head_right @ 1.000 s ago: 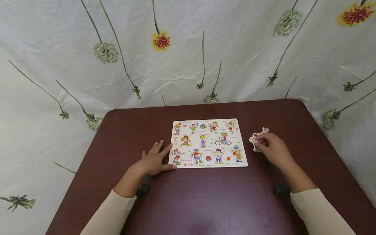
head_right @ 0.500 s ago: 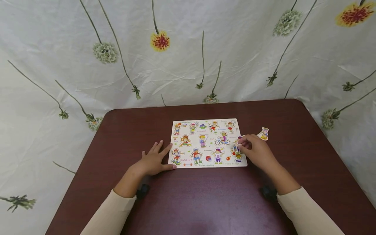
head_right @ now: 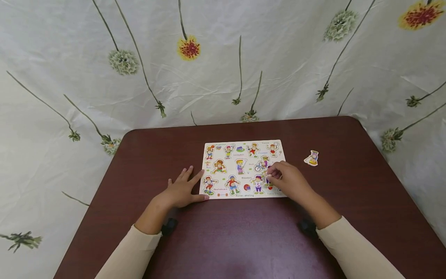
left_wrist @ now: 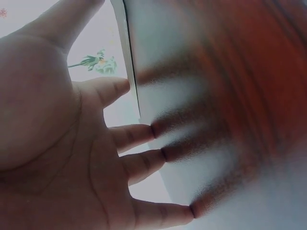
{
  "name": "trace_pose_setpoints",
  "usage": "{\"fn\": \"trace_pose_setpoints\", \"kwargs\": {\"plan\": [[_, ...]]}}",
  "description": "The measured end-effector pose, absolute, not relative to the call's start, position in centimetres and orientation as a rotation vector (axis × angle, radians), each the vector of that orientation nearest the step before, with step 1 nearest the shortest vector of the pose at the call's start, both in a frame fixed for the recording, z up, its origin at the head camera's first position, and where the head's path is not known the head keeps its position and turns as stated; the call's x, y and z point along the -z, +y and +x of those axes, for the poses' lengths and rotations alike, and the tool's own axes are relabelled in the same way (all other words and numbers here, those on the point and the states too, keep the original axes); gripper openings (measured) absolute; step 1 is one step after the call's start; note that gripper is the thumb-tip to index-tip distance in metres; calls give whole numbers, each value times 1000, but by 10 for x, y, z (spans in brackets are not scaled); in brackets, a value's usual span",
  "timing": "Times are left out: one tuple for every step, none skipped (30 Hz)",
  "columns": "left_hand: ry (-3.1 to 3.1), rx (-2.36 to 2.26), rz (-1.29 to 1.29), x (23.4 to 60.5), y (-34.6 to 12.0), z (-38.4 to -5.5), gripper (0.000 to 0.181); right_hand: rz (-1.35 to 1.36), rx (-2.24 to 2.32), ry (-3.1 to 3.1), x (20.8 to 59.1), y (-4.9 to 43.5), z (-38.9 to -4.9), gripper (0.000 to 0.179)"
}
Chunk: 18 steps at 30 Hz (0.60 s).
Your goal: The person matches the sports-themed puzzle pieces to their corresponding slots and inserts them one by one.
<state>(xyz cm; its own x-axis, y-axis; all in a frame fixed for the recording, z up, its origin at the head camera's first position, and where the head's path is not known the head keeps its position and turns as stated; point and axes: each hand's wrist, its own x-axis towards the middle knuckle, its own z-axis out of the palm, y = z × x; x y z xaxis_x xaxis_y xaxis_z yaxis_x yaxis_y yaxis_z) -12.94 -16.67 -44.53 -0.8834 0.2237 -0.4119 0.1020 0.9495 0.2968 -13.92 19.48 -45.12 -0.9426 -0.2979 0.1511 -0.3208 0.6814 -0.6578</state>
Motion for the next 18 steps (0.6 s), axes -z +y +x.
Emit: {"fn": "trace_pose_setpoints", "kwargs": {"plan": [[2650, -371, 233, 446, -167, -130, 94, 538, -1125, -2855, 451, 192, -139, 7], [2651, -371, 233, 447, -167, -130, 94, 556, -1127, -2859, 451, 190, -139, 7], [2653, -371, 232, 448, -167, -130, 94, 569, -1125, -2864, 451, 188, -139, 7], [2654, -370, 231, 448, -166, -130, 94, 579, -1124, -2873, 452, 185, -139, 8], [2656, -371, 230, 448, -166, -130, 94, 589, -1121, -2881, 452, 183, -139, 8], [2656, -371, 229, 448, -166, -130, 94, 602, -1124, -2888, 453, 181, -139, 8], [2656, -370, 227, 448, -166, -130, 94, 607, -1118, -2899, 453, 179, -139, 8], [2655, -370, 225, 448, -166, -130, 94, 613, -1113, -2908, 454, 177, -140, 8], [2654, -370, 224, 448, -166, -130, 94, 618, -1103, -2918, 455, 175, -140, 8], [2653, -370, 224, 448, -166, -130, 94, 621, -1096, -2928, 455, 173, -140, 9], [2651, -370, 223, 448, -166, -130, 94, 631, -1087, -2932, 455, 171, -140, 9], [2649, -369, 222, 448, -166, -130, 94, 639, -1077, -2937, 456, 170, -140, 10], [2649, -368, 223, 449, -166, -130, 95, 641, -1062, -2946, 456, 169, -140, 11], [2648, -368, 224, 449, -166, -130, 95, 649, -1053, -2950, 456, 168, -141, 12], [2648, -368, 225, 449, -166, -130, 95, 656, -1044, -2954, 456, 167, -141, 12], [2649, -368, 227, 449, -166, -130, 95, 657, -1033, -2961, 455, 166, -141, 13], [2647, -368, 227, 448, -166, -130, 95, 665, -1021, -2964, 456, 166, -142, 13], [2648, -368, 228, 448, -166, -130, 95, 668, -1013, -2970, 456, 165, -142, 13]]}}
